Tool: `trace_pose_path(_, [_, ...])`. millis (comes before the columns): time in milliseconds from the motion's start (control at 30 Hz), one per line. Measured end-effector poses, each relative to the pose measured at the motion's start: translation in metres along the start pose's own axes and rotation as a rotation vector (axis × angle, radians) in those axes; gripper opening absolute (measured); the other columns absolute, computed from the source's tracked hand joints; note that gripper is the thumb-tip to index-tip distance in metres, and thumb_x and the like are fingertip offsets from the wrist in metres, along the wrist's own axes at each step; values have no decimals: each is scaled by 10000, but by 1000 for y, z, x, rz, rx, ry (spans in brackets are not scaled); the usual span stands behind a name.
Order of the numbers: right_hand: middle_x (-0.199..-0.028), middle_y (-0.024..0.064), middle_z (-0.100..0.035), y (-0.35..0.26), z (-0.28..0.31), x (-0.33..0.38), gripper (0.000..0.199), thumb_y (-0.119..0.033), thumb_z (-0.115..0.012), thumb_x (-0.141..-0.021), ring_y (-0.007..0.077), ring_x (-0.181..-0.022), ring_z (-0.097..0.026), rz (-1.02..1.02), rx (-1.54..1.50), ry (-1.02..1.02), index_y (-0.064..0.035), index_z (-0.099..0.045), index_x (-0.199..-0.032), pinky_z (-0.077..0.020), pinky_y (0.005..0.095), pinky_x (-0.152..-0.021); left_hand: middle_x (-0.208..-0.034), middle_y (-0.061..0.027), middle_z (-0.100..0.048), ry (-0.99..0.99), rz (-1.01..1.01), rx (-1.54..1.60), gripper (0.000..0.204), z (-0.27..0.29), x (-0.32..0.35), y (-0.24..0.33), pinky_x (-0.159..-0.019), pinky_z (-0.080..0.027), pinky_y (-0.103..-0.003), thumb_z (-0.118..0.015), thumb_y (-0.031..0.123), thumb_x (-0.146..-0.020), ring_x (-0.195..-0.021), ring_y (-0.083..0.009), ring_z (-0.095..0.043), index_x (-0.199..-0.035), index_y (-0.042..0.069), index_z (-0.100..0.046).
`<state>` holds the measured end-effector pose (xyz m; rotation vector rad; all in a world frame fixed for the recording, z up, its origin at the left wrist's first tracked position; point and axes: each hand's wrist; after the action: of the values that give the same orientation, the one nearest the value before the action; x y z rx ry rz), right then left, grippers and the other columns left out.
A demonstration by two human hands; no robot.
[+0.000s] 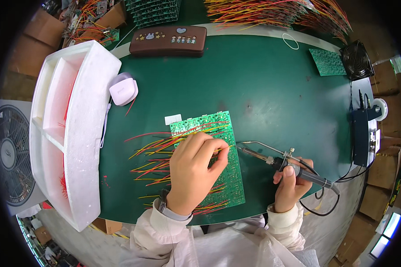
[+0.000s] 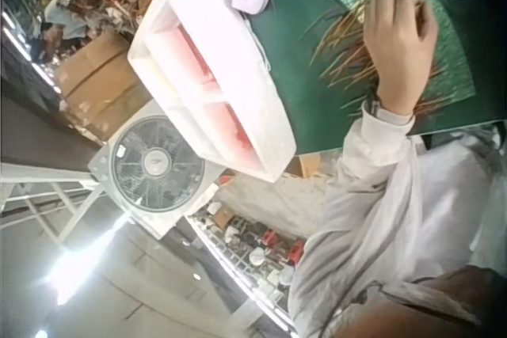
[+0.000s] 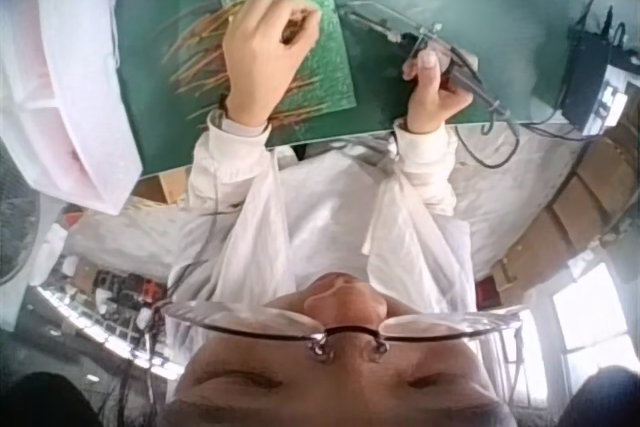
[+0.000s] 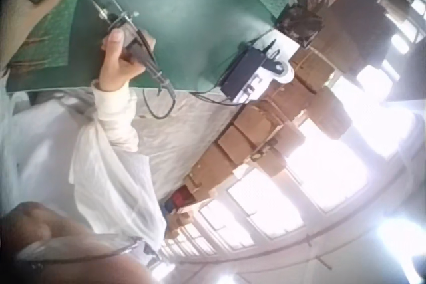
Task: The person takes wires from a container, inserts them into a circuit board, and solders them to the board using a soldering iron.
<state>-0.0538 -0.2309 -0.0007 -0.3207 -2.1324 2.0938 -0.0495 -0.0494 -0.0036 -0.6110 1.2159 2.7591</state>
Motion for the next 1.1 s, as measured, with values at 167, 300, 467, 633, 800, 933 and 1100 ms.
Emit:
trace_pose_path(167, [-698,74,-485,-1,0,-1,255,-160,-635,-750,106,-455,-496,-19,13,-11,20,-467,-817,-402,200,-389,-684,-52,-512,1,-2,6,163,-2,0,-1,-530,-405,-287,-648,-54,-611,-607,-194,-523,-714,28,-551])
trace_pose_path(300, [-696,72,-483,1,2,-1,245,-152,-630,-753,107,-453,-497,1,21,-26,23,-472,-816,-403,200,-388,-692,-29,-496,9,-5,6,187,-4,2,-3,-520,-393,-303,-662,-13,-600,-609,-198,-504,-714,70,-539])
trace_pose_path(467, [-698,76,-486,0,1,-1,243,-150,-627,-755,106,-455,-498,-4,26,-22,26,-472,-820,-408,200,-390,-692,-30,-495,6,0,7,192,-3,2,-2,-520,-393,-305,-663,-13,-598,-611,-199,-504,-717,70,-537])
trace_pose_path(633, [-704,85,-493,2,2,0,251,-154,-627,-755,106,-455,-500,14,37,-30,26,-467,-827,-411,200,-390,-687,-51,-512,-7,5,-3,168,-2,1,0,-536,-407,-278,-647,-57,-612,-605,-178,-522,-723,28,-553])
trace_pose_path(800, [-677,91,-506,5,3,1,283,-176,-634,-753,93,-443,-492,83,88,-43,29,-449,-813,-411,193,-384,-680,-53,-509,-8,-1,-17,171,-2,0,0,-535,-407,-276,-646,-58,-609,-605,-178,-524,-720,28,-550])
trace_pose_path(933, [-663,95,-519,4,7,2,284,-191,-633,-757,113,-471,-508,83,117,-81,23,-454,-808,-430,216,-424,-676,-52,-508,-1,-8,-18,172,-2,0,-1,-534,-406,-276,-645,-60,-606,-604,-177,-524,-720,28,-550])
trace_pose_path(1100, [-626,82,-486,8,8,2,341,-258,-627,-765,108,-446,-496,383,335,-133,18,-429,-788,-387,191,-384,-675,-50,-508,-10,-11,-22,174,-3,0,-1,-531,-401,-279,-648,-58,-605,-604,-179,-524,-720,30,-551])
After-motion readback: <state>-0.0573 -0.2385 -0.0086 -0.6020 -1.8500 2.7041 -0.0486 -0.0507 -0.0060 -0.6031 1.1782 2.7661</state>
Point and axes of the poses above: each hand's wrist, its own x-axis away from the middle knuckle, its own z-axis out of the back of the hand, y = z × x
